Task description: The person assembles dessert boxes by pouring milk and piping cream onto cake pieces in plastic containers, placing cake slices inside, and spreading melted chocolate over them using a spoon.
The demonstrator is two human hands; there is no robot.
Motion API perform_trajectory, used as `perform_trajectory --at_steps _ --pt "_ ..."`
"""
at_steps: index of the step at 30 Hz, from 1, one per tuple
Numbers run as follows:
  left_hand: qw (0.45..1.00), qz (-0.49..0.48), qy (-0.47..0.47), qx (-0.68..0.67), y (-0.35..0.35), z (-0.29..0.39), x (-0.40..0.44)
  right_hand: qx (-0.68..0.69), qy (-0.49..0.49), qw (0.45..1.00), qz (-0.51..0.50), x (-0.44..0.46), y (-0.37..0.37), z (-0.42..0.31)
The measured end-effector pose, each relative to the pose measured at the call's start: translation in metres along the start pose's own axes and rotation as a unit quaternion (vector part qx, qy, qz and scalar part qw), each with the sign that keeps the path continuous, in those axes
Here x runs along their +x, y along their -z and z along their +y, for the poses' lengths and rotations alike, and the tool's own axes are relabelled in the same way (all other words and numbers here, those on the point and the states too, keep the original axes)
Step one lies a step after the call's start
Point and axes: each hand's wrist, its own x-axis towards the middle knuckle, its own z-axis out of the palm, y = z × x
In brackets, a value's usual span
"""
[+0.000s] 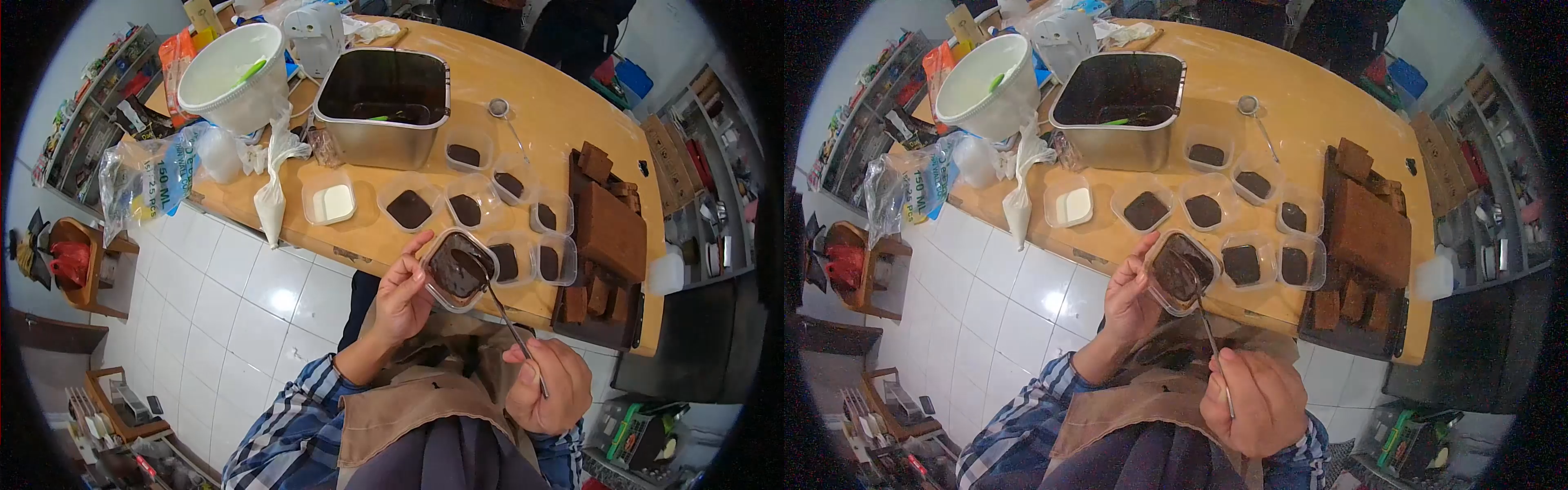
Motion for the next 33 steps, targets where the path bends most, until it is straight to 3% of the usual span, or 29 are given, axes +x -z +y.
perform_trajectory --at_steps 8,20,29,33 --pt "1.0 -0.015 -0.024 0.013 0.001 0.001 -0.002 0.025 0.031 0.998 -0.045 -0.001 -0.003 0.004" --pt "1.0 -0.011 -0.017 -0.011 -0.001 0.002 0.0 0.017 0.083 0.996 -0.019 -0.001 -0.005 0.004" --pt "1.0 0.002 -0.006 0.001 0.001 0.002 0.0 0.025 0.027 0.999 -0.024 0.002 -0.01 0.001" --pt "1.0 0.006 0.002 -0.024 0.0 0.0 0.001 0.026 0.071 0.997 -0.022 0.003 -0.013 0.007"
